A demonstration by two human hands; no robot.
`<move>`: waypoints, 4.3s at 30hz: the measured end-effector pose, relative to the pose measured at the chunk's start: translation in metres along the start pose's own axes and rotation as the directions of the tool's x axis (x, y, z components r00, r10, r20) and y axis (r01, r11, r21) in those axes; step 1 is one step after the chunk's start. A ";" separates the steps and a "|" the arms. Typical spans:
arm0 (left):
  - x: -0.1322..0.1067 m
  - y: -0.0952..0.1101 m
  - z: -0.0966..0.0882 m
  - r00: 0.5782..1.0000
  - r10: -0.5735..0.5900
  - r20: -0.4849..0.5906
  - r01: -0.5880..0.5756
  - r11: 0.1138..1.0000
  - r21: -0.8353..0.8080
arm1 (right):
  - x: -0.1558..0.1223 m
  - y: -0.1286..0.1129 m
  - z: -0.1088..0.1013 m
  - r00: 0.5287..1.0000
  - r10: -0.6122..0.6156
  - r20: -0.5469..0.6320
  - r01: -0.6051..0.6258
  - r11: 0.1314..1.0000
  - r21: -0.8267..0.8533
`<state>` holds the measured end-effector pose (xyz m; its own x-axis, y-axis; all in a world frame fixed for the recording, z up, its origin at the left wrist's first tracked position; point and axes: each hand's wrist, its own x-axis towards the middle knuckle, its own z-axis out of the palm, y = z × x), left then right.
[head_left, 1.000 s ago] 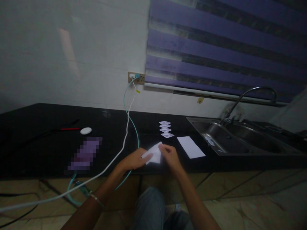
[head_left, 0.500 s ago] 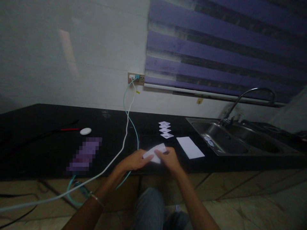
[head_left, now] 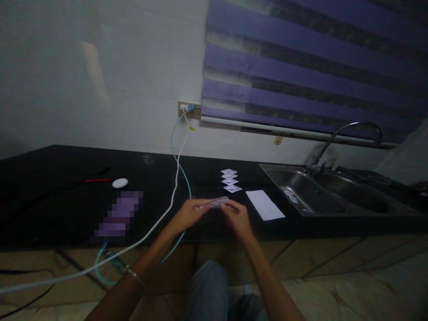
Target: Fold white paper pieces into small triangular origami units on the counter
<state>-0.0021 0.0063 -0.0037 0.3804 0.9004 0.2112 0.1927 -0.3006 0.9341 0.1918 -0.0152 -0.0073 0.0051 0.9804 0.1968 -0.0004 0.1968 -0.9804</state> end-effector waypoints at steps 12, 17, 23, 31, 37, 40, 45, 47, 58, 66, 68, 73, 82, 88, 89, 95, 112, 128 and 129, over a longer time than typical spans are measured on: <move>0.002 0.000 0.000 0.996 0.048 -0.079 -0.051 0.998 -0.043 | -0.006 0.000 0.005 0.989 -0.069 0.130 0.060 0.996 0.070; 0.000 0.009 0.001 0.992 0.079 -0.099 -0.084 0.996 -0.039 | -0.003 0.000 0.004 0.991 -0.101 0.086 0.098 0.995 0.036; 0.001 0.011 -0.001 0.994 -0.017 -0.109 0.003 0.992 -0.128 | -0.005 -0.007 0.003 0.998 -0.053 -0.015 0.054 0.995 0.080; 0.001 0.011 -0.003 0.985 -0.058 -0.162 0.043 0.994 -0.097 | 0.001 -0.007 0.001 0.998 0.037 -0.042 -0.035 0.998 0.048; 0.003 0.007 0.000 0.986 -0.054 -0.158 0.037 0.994 -0.107 | -0.005 -0.008 0.001 0.999 0.013 0.029 -0.017 0.989 0.148; 0.003 0.007 0.001 0.986 -0.059 -0.156 0.041 0.992 -0.116 | -0.005 -0.007 0.002 0.999 -0.008 0.041 0.001 0.986 0.168; 0.001 0.009 0.001 0.987 -0.054 -0.152 0.036 0.992 -0.120 | -0.003 -0.006 0.002 1.000 0.000 0.007 -0.001 0.988 0.155; 0.000 0.011 0.000 0.986 -0.043 -0.159 0.026 0.994 -0.108 | -0.002 -0.006 0.002 1.000 -0.007 -0.011 0.009 0.991 0.133; -0.002 0.019 -0.006 0.976 -0.036 -0.214 0.027 0.999 -0.047 | -0.003 -0.006 -0.001 0.999 -0.027 -0.038 0.027 1.000 -0.009; -0.002 0.019 -0.005 0.975 -0.047 -0.217 0.037 0.998 -0.047 | -0.002 -0.006 0.001 0.998 -0.055 -0.031 0.055 0.998 0.024; -0.001 0.017 -0.004 0.977 -0.044 -0.208 0.031 0.997 -0.067 | -0.001 -0.005 0.001 0.998 -0.052 -0.033 0.054 0.997 0.059; 0.004 0.008 -0.001 0.994 -0.019 -0.106 0.000 0.984 -0.176 | -0.001 -0.005 0.003 0.998 -0.047 -0.052 0.050 0.997 0.065; 0.005 0.005 -0.002 0.994 -0.037 -0.106 0.024 0.993 -0.114 | -0.001 -0.007 0.003 0.997 -0.075 -0.005 0.075 0.997 -0.016; 0.006 0.005 -0.001 0.996 -0.032 -0.089 0.019 0.990 -0.140 | 0.000 -0.005 0.003 0.995 -0.101 0.005 0.101 0.994 -0.028; 0.005 0.005 -0.001 0.996 -0.033 -0.088 0.021 0.991 -0.135 | 0.000 -0.004 0.003 0.995 -0.100 0.005 0.100 0.995 -0.021; 0.004 0.006 -0.003 0.997 -0.016 -0.077 0.007 0.993 -0.121 | 0.002 -0.001 0.004 0.997 -0.070 -0.030 0.072 0.996 0.053; 0.007 0.005 -0.002 0.995 -0.015 0.102 0.018 0.999 -0.031 | 0.001 0.005 0.005 1.000 -0.016 0.007 0.016 0.999 0.047; 0.005 0.011 -0.006 0.969 0.114 0.219 -0.086 0.987 -0.134 | 0.001 0.001 0.006 0.999 -0.019 -0.047 0.019 1.000 0.004; 0.005 0.012 -0.007 0.972 0.097 0.213 -0.065 0.986 -0.155 | 0.002 0.001 0.005 0.998 -0.015 -0.058 0.016 1.000 0.008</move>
<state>-0.0040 0.0092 0.0100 0.5816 0.7789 0.2348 0.0255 -0.3059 0.9517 0.1869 -0.0130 -0.0078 0.0635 0.9753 0.2114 -0.0087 0.2124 -0.9772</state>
